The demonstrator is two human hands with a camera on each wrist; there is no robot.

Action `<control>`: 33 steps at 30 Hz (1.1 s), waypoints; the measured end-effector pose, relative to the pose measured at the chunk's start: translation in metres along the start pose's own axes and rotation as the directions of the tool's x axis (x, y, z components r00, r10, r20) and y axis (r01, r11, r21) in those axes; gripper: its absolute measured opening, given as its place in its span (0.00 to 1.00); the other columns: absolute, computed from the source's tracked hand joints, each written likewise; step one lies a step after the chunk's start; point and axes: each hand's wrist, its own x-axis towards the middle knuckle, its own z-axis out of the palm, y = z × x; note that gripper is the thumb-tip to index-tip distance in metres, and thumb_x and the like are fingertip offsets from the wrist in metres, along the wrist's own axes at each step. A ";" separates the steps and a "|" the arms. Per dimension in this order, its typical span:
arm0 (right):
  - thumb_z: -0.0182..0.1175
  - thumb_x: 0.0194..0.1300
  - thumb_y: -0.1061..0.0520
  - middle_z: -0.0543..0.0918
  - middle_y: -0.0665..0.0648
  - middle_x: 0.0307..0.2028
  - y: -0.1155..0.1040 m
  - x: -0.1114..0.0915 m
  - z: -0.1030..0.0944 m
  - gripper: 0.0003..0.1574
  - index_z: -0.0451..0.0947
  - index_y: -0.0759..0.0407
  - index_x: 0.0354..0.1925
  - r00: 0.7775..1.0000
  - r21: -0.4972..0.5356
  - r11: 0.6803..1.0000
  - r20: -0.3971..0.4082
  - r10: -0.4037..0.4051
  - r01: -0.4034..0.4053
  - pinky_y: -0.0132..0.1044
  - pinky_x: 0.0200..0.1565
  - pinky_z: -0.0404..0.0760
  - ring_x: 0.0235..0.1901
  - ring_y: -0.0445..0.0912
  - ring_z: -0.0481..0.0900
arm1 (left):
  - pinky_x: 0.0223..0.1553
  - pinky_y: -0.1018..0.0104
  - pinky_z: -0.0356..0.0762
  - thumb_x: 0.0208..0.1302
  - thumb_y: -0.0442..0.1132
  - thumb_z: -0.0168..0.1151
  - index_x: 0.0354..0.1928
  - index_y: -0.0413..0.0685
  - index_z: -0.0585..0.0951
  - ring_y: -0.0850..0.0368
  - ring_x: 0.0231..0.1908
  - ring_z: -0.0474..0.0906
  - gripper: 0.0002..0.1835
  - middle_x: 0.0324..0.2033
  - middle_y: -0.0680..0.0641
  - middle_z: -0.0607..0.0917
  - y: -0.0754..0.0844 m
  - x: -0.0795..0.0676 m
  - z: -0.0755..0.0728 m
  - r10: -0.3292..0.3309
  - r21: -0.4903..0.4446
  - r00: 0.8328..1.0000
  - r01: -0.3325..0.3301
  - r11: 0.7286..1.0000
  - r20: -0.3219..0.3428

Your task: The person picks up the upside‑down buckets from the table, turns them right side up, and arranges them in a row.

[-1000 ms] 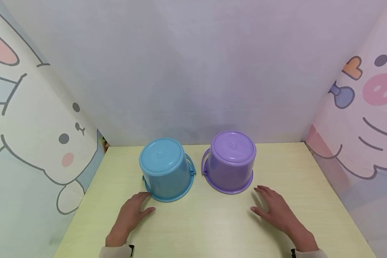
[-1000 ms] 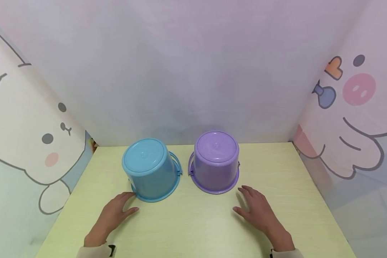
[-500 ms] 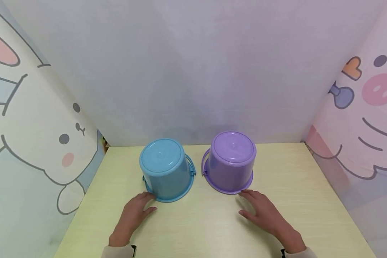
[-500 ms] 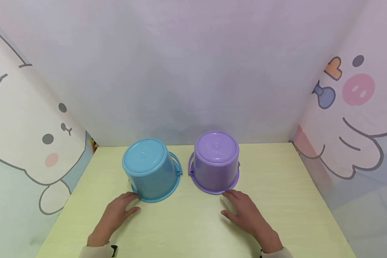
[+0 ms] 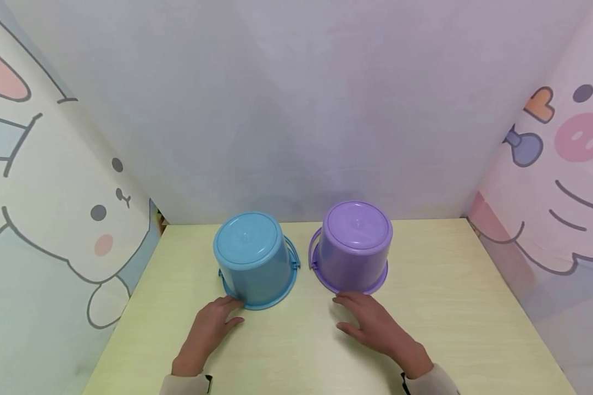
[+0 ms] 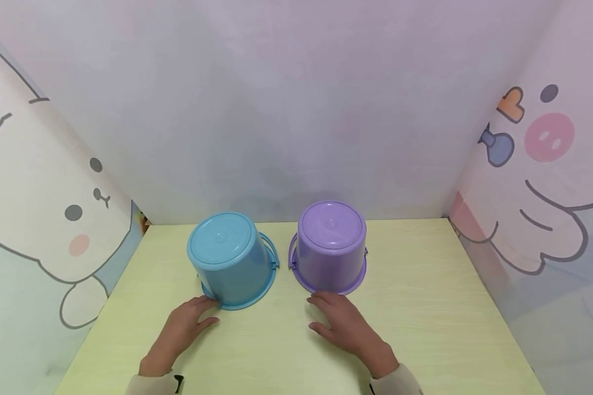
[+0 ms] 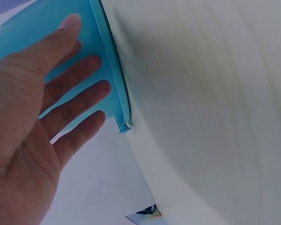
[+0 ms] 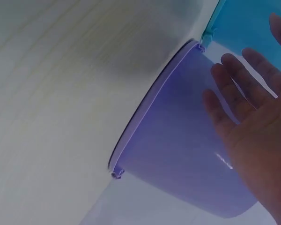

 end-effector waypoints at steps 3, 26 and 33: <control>0.66 0.55 0.46 0.75 0.52 0.54 -0.006 0.009 0.005 0.30 0.74 0.56 0.55 0.999 0.007 1.000 0.035 -0.006 0.006 0.44 0.55 0.70 0.55 0.46 0.70 | 0.41 0.60 0.77 0.45 0.43 0.73 0.42 0.53 0.83 0.57 0.41 0.79 0.18 0.40 0.55 0.83 0.002 0.001 0.001 -0.002 0.002 1.000 0.002 1.000 0.013; 0.61 0.62 0.47 0.71 0.53 0.57 -0.037 0.068 0.049 0.29 0.70 0.54 0.59 0.970 0.010 1.000 0.244 -0.019 0.017 0.42 0.56 0.69 0.58 0.47 0.68 | 0.39 0.63 0.77 0.45 0.41 0.74 0.40 0.52 0.83 0.60 0.39 0.78 0.17 0.38 0.56 0.80 0.014 0.005 0.010 0.071 0.049 0.997 -0.073 0.996 0.036; 0.61 0.62 0.49 0.70 0.54 0.58 -0.044 0.081 0.060 0.29 0.70 0.56 0.59 0.966 -0.019 0.999 0.258 -0.031 0.037 0.42 0.56 0.70 0.58 0.47 0.68 | 0.39 0.64 0.77 0.47 0.41 0.72 0.41 0.53 0.83 0.61 0.39 0.78 0.16 0.37 0.57 0.80 0.015 0.006 0.011 0.058 0.044 0.997 -0.060 0.997 0.046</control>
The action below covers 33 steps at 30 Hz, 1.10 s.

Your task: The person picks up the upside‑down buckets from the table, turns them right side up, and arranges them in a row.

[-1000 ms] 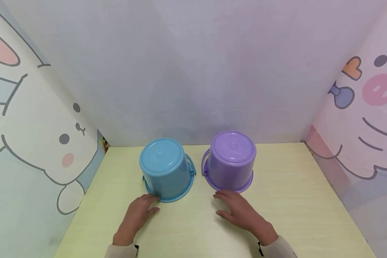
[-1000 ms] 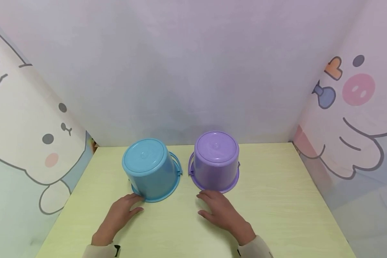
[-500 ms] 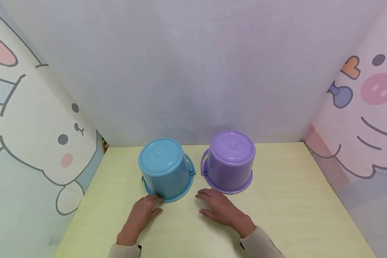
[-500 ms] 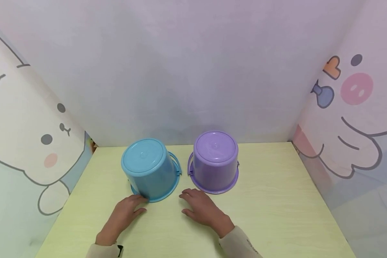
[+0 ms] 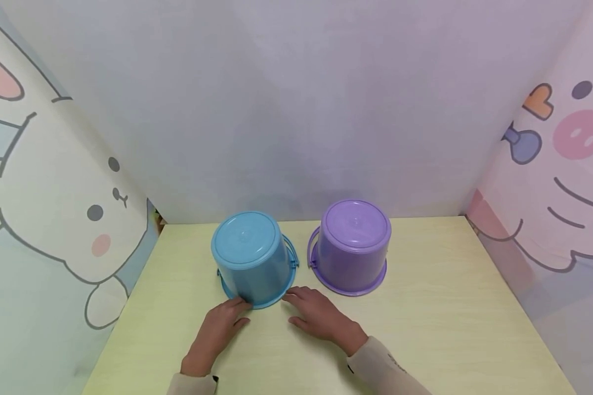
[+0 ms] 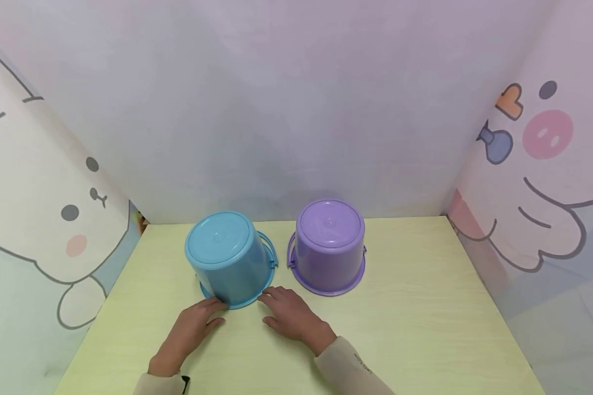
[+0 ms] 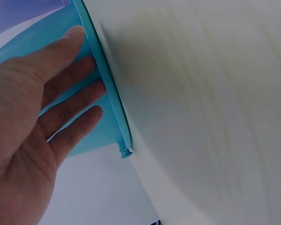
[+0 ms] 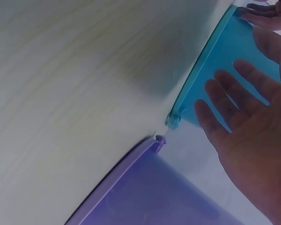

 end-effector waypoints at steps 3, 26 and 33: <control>0.61 0.62 0.50 0.70 0.55 0.58 -0.004 0.005 0.004 0.29 0.69 0.56 0.59 1.000 -0.027 1.000 0.001 -0.005 0.005 0.42 0.54 0.71 0.57 0.47 0.68 | 0.39 0.63 0.77 0.46 0.40 0.73 0.40 0.52 0.83 0.61 0.39 0.78 0.16 0.36 0.57 0.80 0.000 0.000 0.001 0.008 0.000 1.000 -0.008 1.000 -0.007; 0.66 0.54 0.55 0.70 0.51 0.41 -0.017 0.025 0.029 0.16 0.74 0.54 0.42 0.997 -0.276 0.961 -0.083 -0.006 -0.017 0.40 0.44 0.74 0.44 0.47 0.71 | 0.33 0.63 0.76 0.43 0.37 0.74 0.36 0.50 0.84 0.60 0.33 0.74 0.14 0.31 0.56 0.75 0.004 0.000 0.011 0.024 0.071 0.997 -0.019 0.997 -0.072; 0.60 0.59 0.59 0.68 0.51 0.39 -0.017 0.029 0.034 0.10 0.74 0.53 0.41 0.994 -0.316 0.948 -0.105 0.011 -0.044 0.41 0.47 0.72 0.43 0.47 0.70 | 0.33 0.62 0.75 0.43 0.35 0.74 0.36 0.49 0.84 0.59 0.33 0.73 0.14 0.31 0.55 0.75 0.008 0.000 0.013 0.032 0.100 0.995 -0.022 0.995 -0.097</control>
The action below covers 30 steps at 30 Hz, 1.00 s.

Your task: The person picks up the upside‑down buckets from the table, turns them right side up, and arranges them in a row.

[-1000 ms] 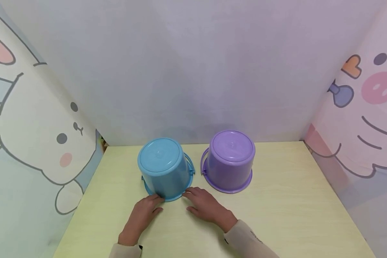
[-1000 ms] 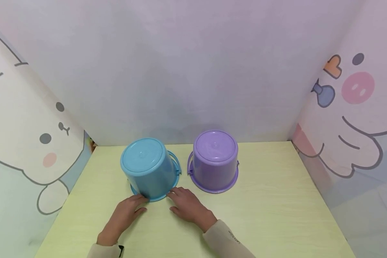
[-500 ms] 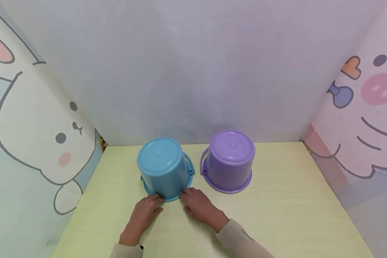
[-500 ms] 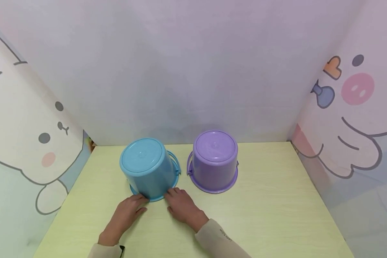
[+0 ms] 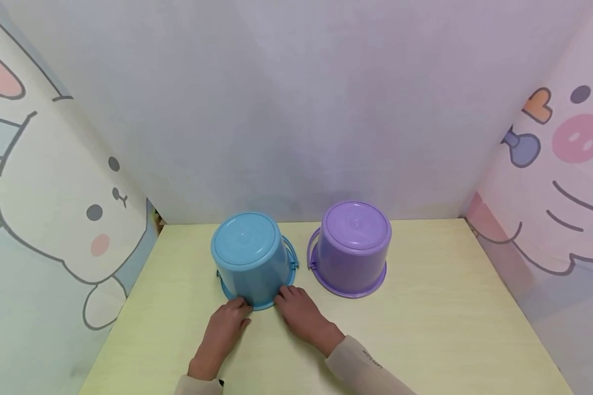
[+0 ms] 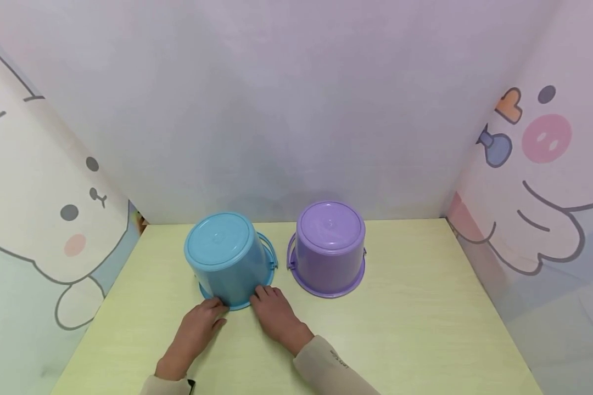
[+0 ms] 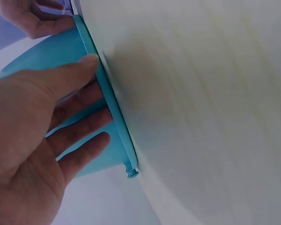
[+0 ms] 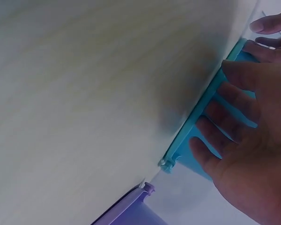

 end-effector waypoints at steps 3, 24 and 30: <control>0.59 0.60 0.60 0.68 0.52 0.39 0.000 0.000 0.000 0.10 0.73 0.52 0.41 1.000 -0.010 1.000 0.003 0.005 -0.005 0.42 0.47 0.72 0.42 0.47 0.70 | 0.33 0.62 0.75 0.43 0.34 0.74 0.36 0.49 0.84 0.58 0.33 0.73 0.14 0.32 0.54 0.75 0.001 0.000 0.000 -0.006 0.001 1.000 0.006 1.000 0.001; 0.59 0.61 0.58 0.68 0.52 0.39 0.000 0.004 -0.007 0.08 0.72 0.51 0.40 0.999 -0.037 0.999 -0.020 0.030 -0.031 0.43 0.48 0.70 0.41 0.48 0.69 | 0.32 0.62 0.74 0.40 0.32 0.75 0.31 0.49 0.82 0.59 0.32 0.72 0.14 0.30 0.55 0.73 -0.001 0.001 -0.006 0.029 -0.010 0.994 -0.030 0.999 -0.104; 0.62 0.56 0.58 0.69 0.51 0.36 0.001 0.006 -0.011 0.10 0.72 0.51 0.37 0.995 -0.031 0.999 -0.091 0.035 -0.038 0.43 0.47 0.70 0.39 0.47 0.70 | 0.30 0.62 0.72 0.38 0.30 0.76 0.29 0.49 0.80 0.58 0.31 0.71 0.15 0.29 0.55 0.73 -0.002 0.003 -0.010 0.063 -0.027 0.981 -0.069 0.997 -0.183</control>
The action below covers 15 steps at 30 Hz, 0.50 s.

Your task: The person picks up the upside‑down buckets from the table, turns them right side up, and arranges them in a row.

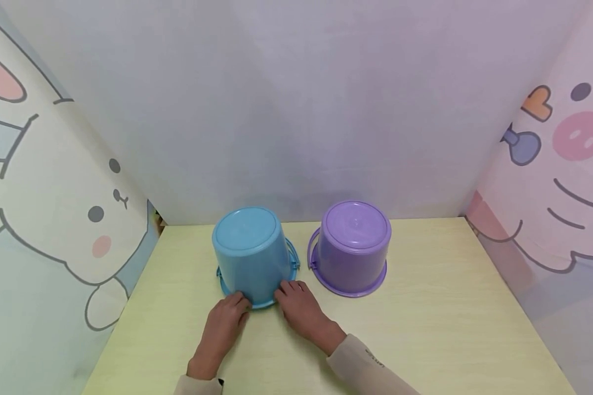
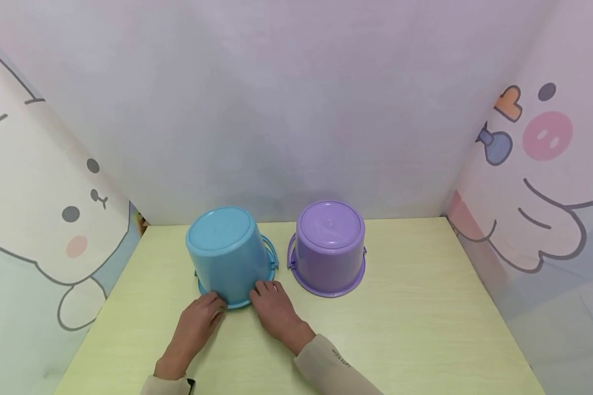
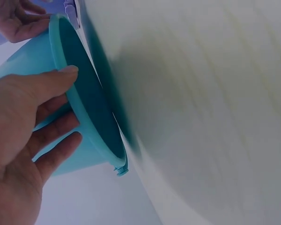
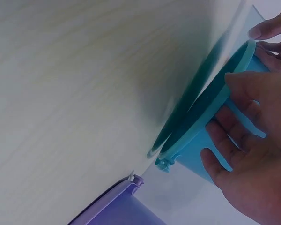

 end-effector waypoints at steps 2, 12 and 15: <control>0.62 0.56 0.59 0.69 0.51 0.35 0.000 0.001 -0.001 0.10 0.72 0.50 0.36 1.000 0.007 1.000 -0.019 0.004 -0.004 0.42 0.47 0.70 0.39 0.47 0.70 | 0.30 0.62 0.71 0.38 0.29 0.75 0.28 0.49 0.79 0.58 0.31 0.70 0.15 0.29 0.54 0.72 0.000 0.001 -0.002 0.010 -0.008 1.000 -0.010 1.000 -0.018; 0.62 0.56 0.59 0.69 0.49 0.33 0.001 0.006 -0.009 0.10 0.72 0.49 0.36 0.996 0.046 0.999 -0.081 0.022 -0.018 0.40 0.45 0.70 0.37 0.46 0.70 | 0.30 0.62 0.70 0.39 0.28 0.74 0.28 0.49 0.76 0.56 0.30 0.69 0.16 0.30 0.52 0.72 -0.001 0.005 -0.010 0.087 0.005 0.988 -0.087 0.996 -0.124; 0.62 0.56 0.60 0.69 0.49 0.33 0.000 0.007 -0.011 0.10 0.72 0.50 0.35 0.995 0.067 0.998 -0.101 0.024 -0.017 0.40 0.45 0.70 0.36 0.46 0.70 | 0.29 0.62 0.70 0.40 0.26 0.72 0.28 0.48 0.76 0.56 0.31 0.68 0.16 0.30 0.51 0.72 -0.002 0.006 -0.011 0.094 0.005 0.986 -0.094 0.996 -0.136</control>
